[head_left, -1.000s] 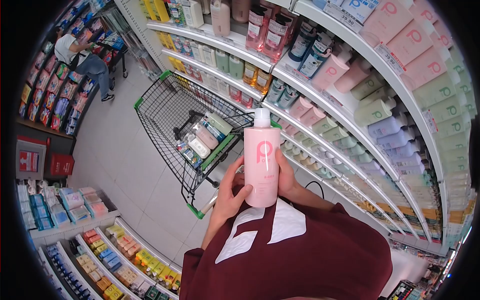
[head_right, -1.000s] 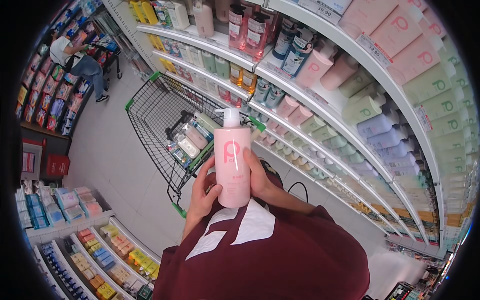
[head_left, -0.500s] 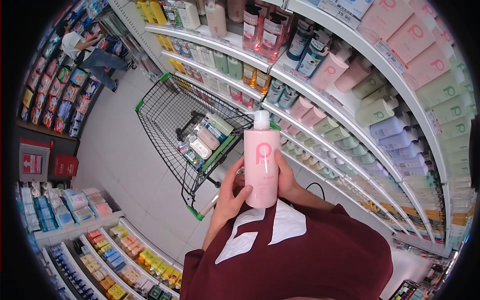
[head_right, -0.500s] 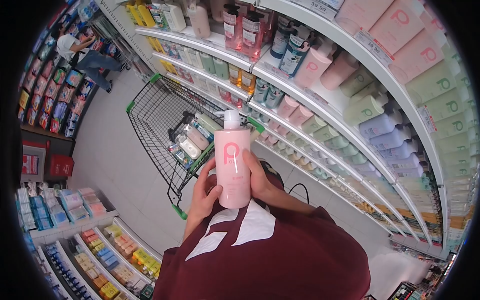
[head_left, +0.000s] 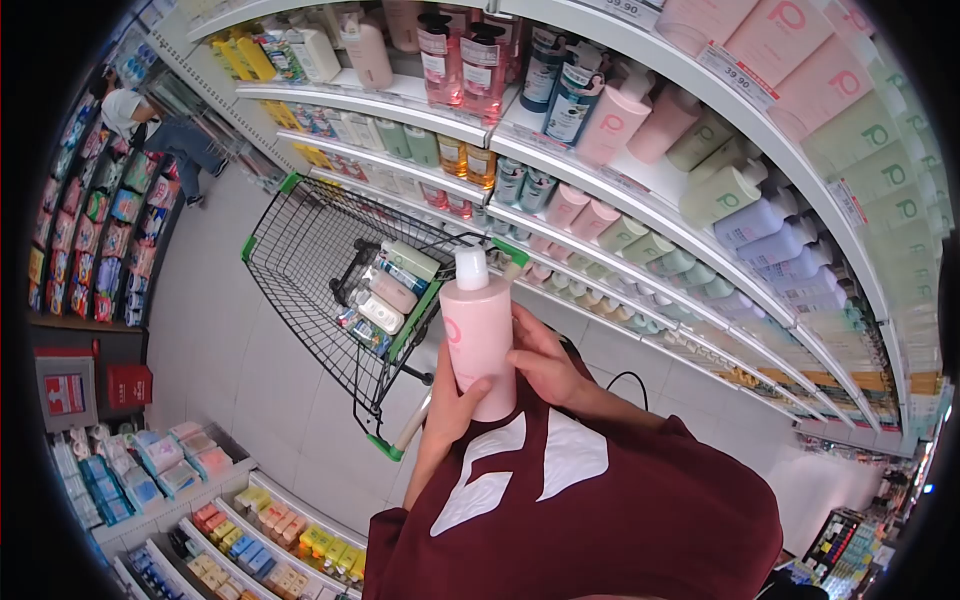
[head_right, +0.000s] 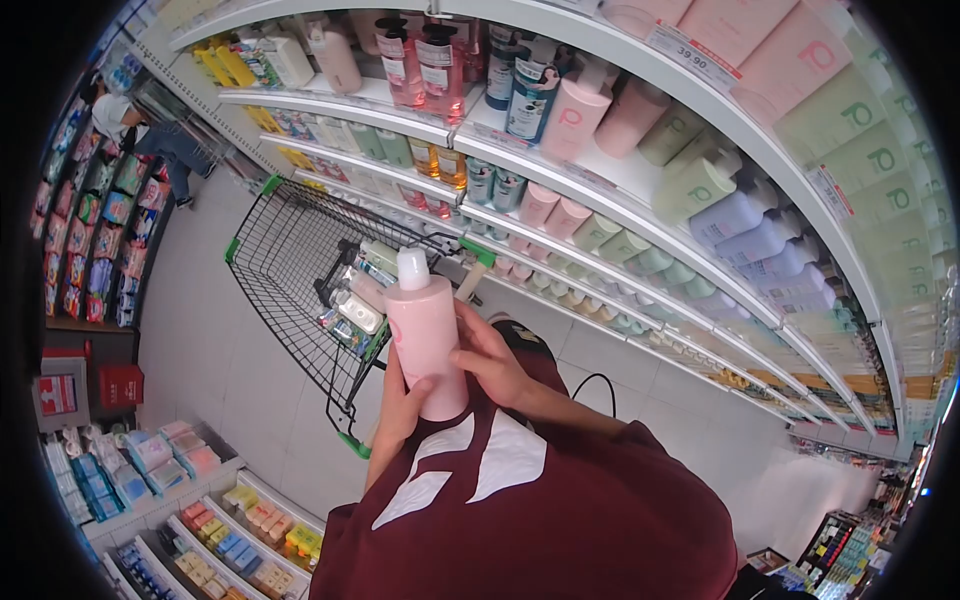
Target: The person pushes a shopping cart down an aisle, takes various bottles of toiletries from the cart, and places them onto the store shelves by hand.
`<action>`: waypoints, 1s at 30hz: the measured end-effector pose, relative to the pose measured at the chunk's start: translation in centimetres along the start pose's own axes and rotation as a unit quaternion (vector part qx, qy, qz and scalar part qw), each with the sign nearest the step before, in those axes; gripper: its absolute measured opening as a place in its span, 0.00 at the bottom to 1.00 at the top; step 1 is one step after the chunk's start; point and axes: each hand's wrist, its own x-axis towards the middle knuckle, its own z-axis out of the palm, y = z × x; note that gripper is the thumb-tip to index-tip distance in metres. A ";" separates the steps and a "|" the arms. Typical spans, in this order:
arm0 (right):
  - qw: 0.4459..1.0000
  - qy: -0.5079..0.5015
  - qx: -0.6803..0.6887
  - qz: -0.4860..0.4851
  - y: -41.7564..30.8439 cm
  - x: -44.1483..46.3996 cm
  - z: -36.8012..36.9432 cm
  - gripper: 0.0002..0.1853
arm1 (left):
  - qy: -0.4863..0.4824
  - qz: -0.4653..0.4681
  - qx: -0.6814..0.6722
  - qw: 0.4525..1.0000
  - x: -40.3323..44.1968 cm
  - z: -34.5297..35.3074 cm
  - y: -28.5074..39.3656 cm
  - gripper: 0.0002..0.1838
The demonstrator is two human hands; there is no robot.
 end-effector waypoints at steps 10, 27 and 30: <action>0.988 -0.004 -0.151 0.034 -2.7 -0.4 0.1 0.46 | -0.001 -0.070 -0.117 0.991 0.0 -0.8 -2.7 0.47; 0.983 -0.113 0.013 0.145 -6.9 -0.5 -6.6 0.55 | -0.288 -0.198 -0.494 0.797 2.5 6.8 -1.7 0.59; 0.992 -0.074 -0.016 0.098 -7.0 0.2 -7.3 0.51 | -0.268 -0.195 -0.605 0.724 3.6 8.9 -2.7 0.60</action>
